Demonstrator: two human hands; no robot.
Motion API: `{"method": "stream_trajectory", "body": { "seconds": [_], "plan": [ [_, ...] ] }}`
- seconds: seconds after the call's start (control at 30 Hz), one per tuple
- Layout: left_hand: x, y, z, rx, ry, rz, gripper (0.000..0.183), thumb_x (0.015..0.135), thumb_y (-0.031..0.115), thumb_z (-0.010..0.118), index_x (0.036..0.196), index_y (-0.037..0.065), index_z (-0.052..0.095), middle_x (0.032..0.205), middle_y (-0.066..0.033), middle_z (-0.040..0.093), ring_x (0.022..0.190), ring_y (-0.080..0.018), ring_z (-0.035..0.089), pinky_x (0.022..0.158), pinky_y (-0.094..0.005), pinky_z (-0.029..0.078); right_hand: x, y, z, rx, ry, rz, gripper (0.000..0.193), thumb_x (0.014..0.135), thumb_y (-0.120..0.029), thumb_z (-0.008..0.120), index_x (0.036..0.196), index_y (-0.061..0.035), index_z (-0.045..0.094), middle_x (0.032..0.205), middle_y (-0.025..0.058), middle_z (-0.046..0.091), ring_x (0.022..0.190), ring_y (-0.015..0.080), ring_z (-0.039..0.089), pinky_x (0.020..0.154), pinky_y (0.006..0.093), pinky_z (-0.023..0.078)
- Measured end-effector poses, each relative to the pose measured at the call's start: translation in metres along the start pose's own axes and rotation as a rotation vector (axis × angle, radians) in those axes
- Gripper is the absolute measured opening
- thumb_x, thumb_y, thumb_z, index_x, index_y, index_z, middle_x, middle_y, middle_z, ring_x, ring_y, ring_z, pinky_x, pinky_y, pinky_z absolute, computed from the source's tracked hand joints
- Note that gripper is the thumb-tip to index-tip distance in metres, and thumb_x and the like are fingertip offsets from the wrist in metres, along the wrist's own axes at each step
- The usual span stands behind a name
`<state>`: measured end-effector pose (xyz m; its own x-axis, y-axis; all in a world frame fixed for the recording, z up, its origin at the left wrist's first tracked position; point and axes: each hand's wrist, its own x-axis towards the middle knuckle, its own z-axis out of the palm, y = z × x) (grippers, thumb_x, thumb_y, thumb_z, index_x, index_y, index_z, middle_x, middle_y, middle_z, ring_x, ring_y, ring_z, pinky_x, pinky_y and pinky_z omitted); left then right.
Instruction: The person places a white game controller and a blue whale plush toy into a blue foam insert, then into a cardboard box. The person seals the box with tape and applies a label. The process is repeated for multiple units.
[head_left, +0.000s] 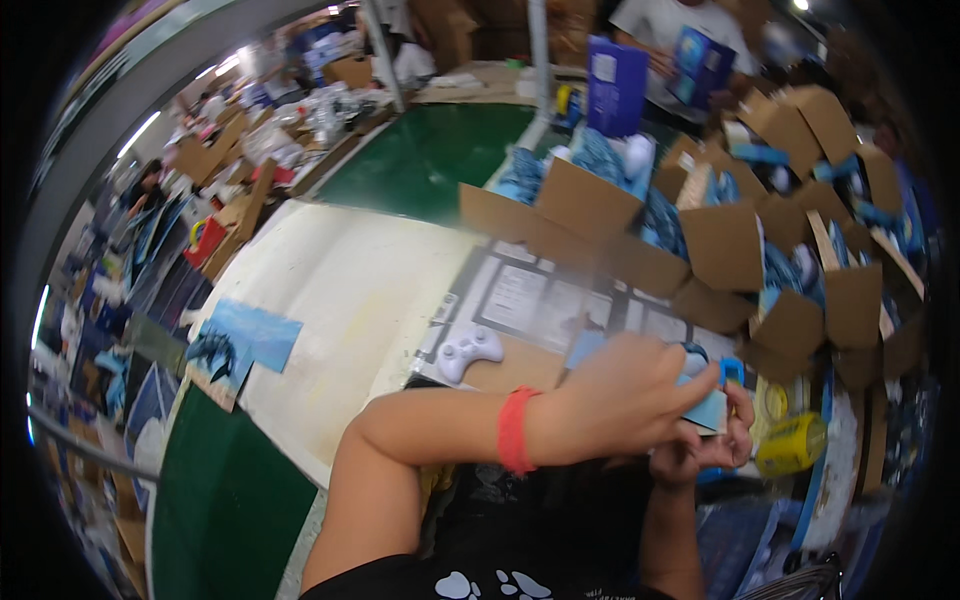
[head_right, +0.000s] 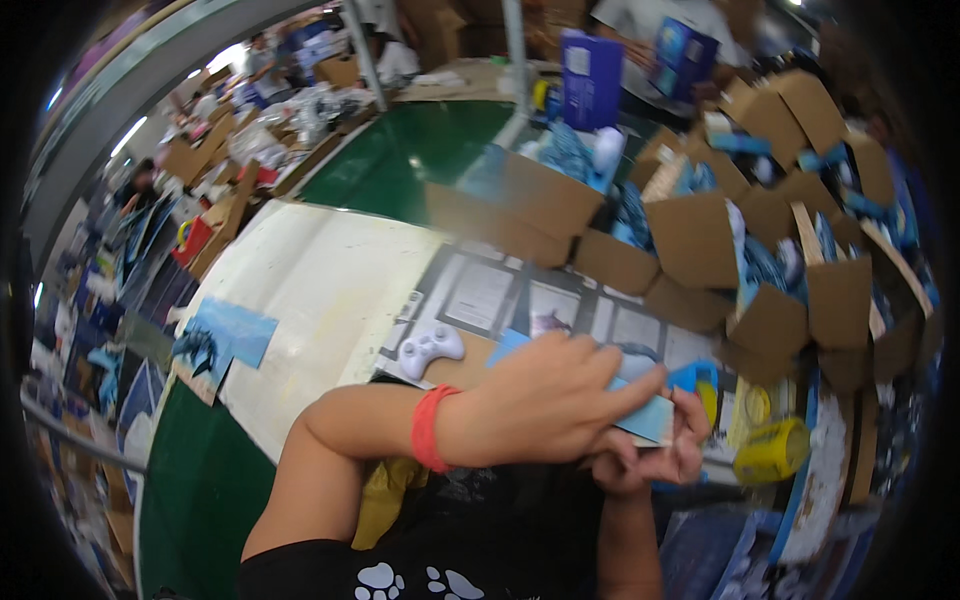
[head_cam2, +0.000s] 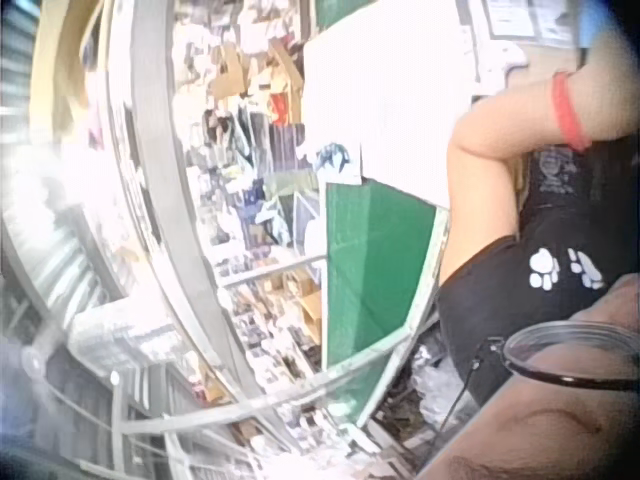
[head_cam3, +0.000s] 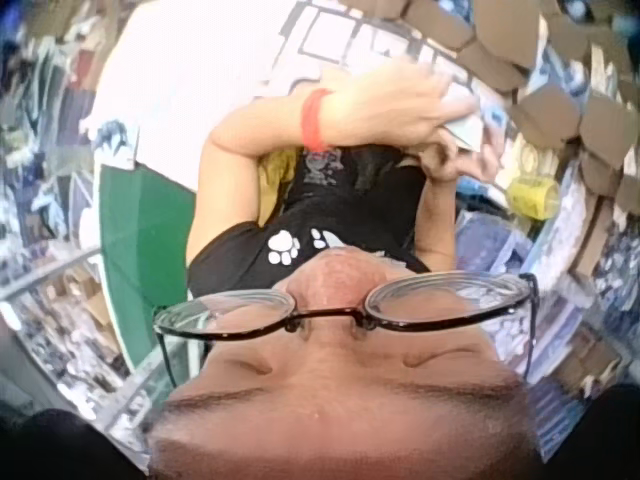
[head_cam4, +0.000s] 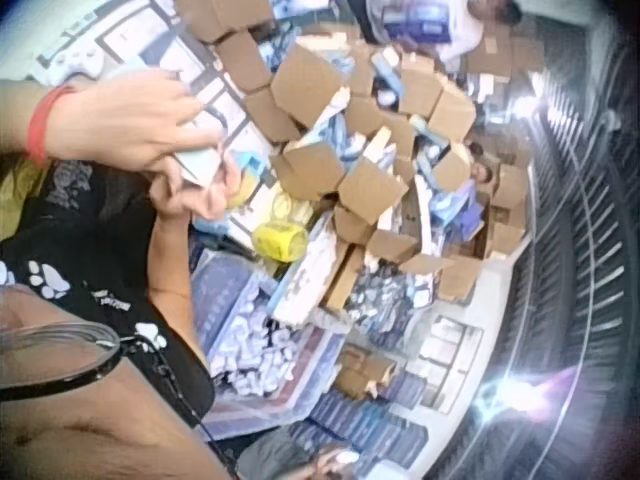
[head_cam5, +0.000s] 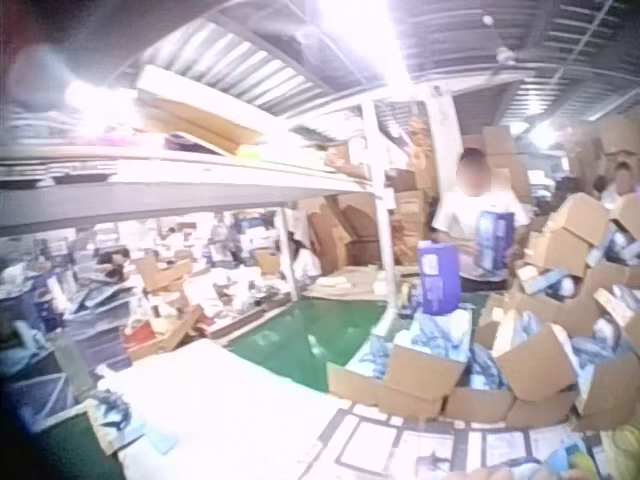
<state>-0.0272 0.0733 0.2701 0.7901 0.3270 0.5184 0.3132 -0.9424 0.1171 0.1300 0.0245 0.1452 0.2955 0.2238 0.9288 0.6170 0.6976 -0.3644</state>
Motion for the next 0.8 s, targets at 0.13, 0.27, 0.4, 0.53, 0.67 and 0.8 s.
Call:
{"method": "stream_trajectory", "body": {
  "seconds": [0.13,0.27,0.4,0.53,0.67,0.8],
  "plan": [
    [-0.008,-0.005,-0.007,0.031,-0.002,0.016,0.069,0.089,0.060,0.055,0.129,0.004,0.059,0.088,-0.0075,0.056,0.074,-0.0252,0.057,0.063,-0.0370,0.042,0.005,-0.002,0.007,0.005,-0.124,-0.015,0.086,0.089,-0.051,0.073,0.144,-0.0088,0.021,0.125,0.0222,0.051,0.109,0.0326,0.056,0.093,0.0444,0.050],
    [-0.004,-0.006,-0.011,0.113,-0.094,0.011,0.050,0.091,0.041,0.064,0.123,0.003,0.061,0.088,-0.0093,0.057,0.078,-0.0257,0.058,0.066,-0.0354,0.041,0.023,-0.020,0.002,-0.141,-0.387,0.092,0.088,0.084,-0.024,0.079,0.146,-0.0016,0.021,0.124,0.0221,0.052,0.108,0.0327,0.056,0.091,0.0445,0.049],
    [0.006,-0.008,-0.002,0.115,-0.038,0.055,0.047,0.087,0.034,0.069,0.123,0.003,0.064,0.093,-0.0095,0.061,0.078,-0.0263,0.058,0.067,-0.0354,0.044,0.033,-0.011,-0.005,0.178,-0.355,0.145,0.081,0.075,-0.012,0.074,0.141,0.0032,0.029,0.132,0.0212,0.042,0.112,0.0299,0.051,0.098,0.0415,0.044],
    [0.013,-0.013,0.007,0.111,0.079,0.149,0.043,0.085,0.030,0.073,0.120,0.006,0.070,0.098,-0.0104,0.065,0.076,-0.0276,0.060,0.066,-0.0365,0.048,0.030,-0.011,-0.020,0.271,-0.395,0.280,0.097,0.075,-0.029,0.077,0.148,0.0025,0.022,0.138,0.0189,0.035,0.122,0.0284,0.042,0.106,0.0418,0.037],
    [0.015,-0.022,0.018,0.153,0.107,0.219,0.046,0.092,0.034,0.068,0.125,0.002,0.069,0.096,-0.0121,0.066,0.074,-0.0266,0.060,0.066,-0.0360,0.048,0.034,-0.010,-0.069,-0.117,-0.297,0.356,0.067,0.081,-0.032,0.078,0.135,0.0012,0.055,0.123,0.0172,0.054,0.112,0.0310,0.050,0.103,0.0410,0.040],
    [0.016,-0.022,0.019,0.198,0.137,0.266,0.044,0.096,0.038,0.063,0.118,0.001,0.072,0.089,-0.0115,0.065,0.070,-0.0240,0.060,0.062,-0.0332,0.048,0.015,0.012,-0.153,-0.302,-0.029,0.833,0.021,0.091,-0.009,0.069,0.111,-0.0023,0.070,0.093,0.0035,0.059,0.079,0.0097,0.054,0.072,0.0237,0.044]
  ]
}}
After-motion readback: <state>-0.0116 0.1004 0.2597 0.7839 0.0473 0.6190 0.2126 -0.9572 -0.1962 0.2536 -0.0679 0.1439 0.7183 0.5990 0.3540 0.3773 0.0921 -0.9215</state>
